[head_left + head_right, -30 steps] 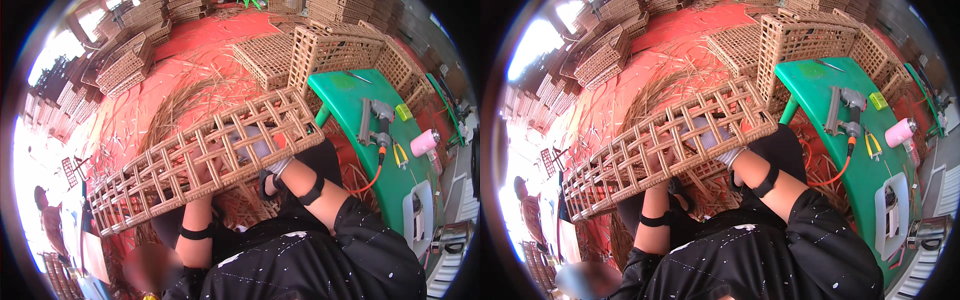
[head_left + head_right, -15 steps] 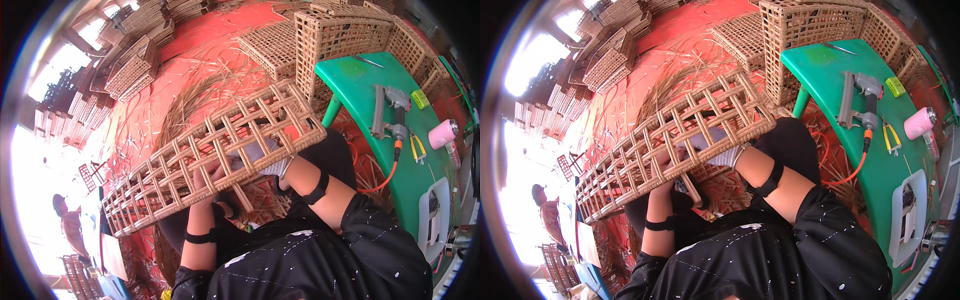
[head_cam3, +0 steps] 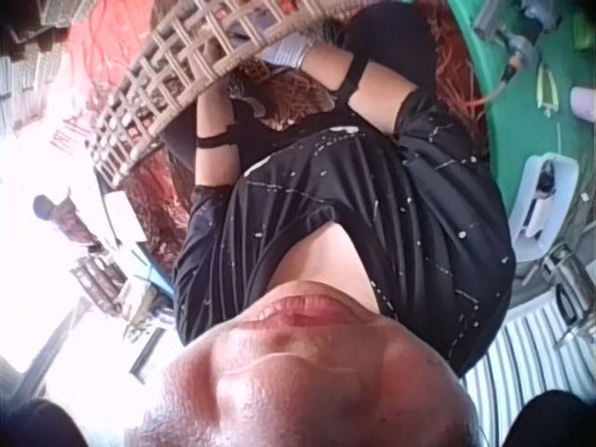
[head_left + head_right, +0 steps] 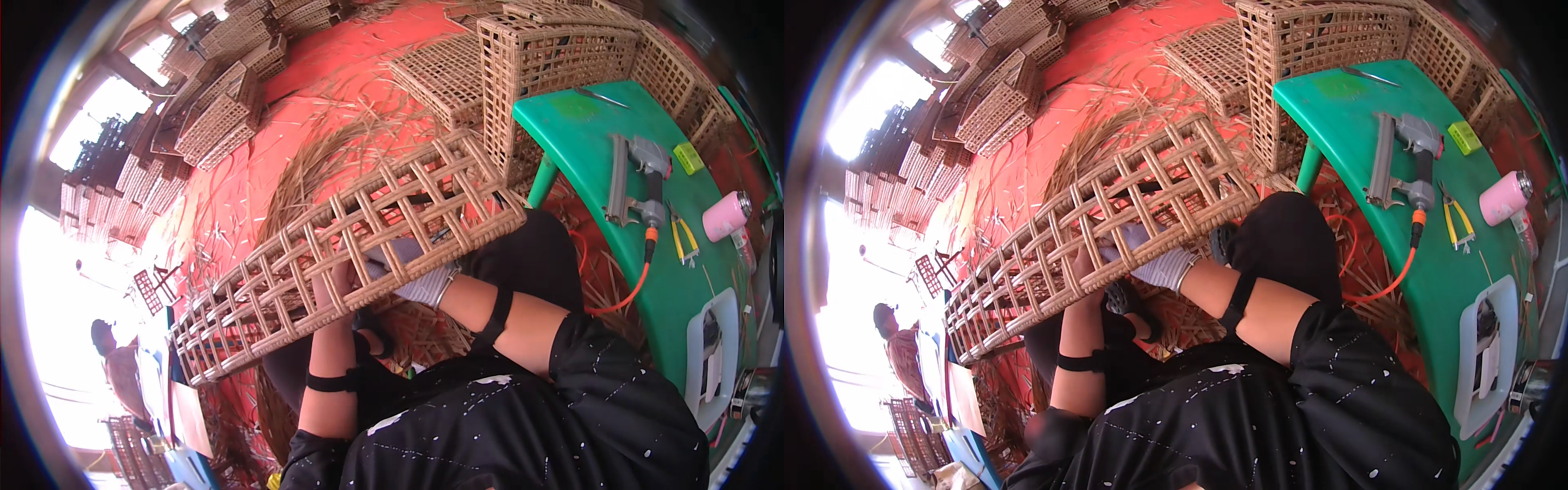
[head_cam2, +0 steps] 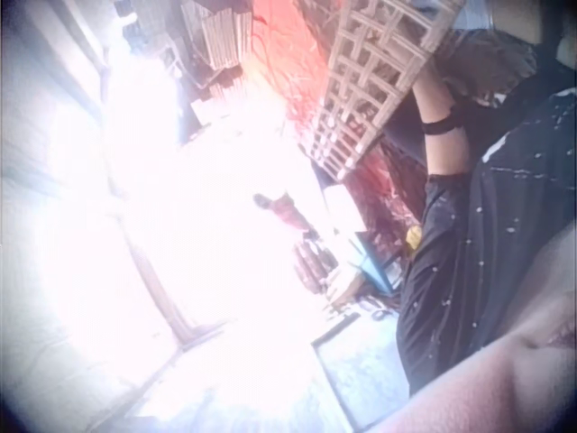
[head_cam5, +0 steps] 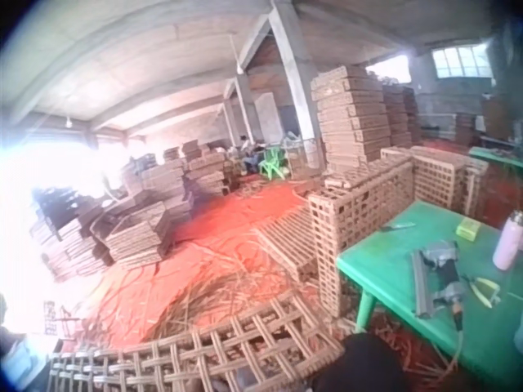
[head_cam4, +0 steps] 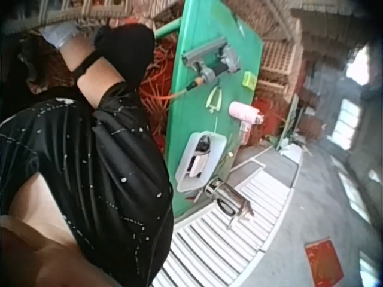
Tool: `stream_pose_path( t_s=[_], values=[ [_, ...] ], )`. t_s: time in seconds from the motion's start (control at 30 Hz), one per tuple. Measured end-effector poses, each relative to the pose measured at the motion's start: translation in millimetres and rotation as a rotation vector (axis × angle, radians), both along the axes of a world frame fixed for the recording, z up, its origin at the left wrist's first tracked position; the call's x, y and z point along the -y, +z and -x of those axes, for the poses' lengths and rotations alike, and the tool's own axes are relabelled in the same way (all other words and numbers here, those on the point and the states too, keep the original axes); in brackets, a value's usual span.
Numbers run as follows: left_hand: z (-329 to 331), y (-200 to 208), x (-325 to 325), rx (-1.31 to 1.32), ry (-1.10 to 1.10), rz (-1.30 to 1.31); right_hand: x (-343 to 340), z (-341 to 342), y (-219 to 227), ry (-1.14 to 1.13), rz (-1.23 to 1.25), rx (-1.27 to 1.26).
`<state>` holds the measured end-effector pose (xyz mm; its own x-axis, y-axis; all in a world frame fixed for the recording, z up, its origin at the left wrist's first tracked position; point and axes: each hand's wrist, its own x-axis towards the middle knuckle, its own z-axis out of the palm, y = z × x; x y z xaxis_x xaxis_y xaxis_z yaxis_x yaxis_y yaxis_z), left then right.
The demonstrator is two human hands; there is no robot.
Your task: Weaving thin strips onto a furniture frame to create a mesh surface.
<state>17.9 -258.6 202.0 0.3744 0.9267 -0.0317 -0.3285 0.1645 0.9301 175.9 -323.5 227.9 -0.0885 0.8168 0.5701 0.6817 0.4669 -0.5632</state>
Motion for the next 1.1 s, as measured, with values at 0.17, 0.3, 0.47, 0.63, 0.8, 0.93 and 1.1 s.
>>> stream_pose_path(
  t_s=[0.17,0.3,0.47,0.63,0.8,0.93,1.1],
  values=[
    [-9,15,2,-0.567,0.151,-0.630,-5,5,-9,0.015,0.279,-0.124],
    [-16,16,12,-0.214,0.262,-0.319,-12,3,-29,-0.015,0.307,-0.112],
    [-14,30,24,-0.435,0.150,-0.565,-21,-1,-50,-0.007,0.323,-0.139],
    [-10,27,16,-0.192,0.092,-0.099,-6,1,-41,0.044,0.181,-0.501],
    [-11,11,-8,-0.546,0.115,-0.498,5,4,-22,-0.004,0.432,-0.398],
    [-18,5,-7,-0.471,0.087,-0.370,4,8,-16,-0.044,0.492,-0.248],
    [-12,15,7,-0.509,0.146,-0.869,11,4,-15,-0.058,0.001,-0.131]
  ],
)
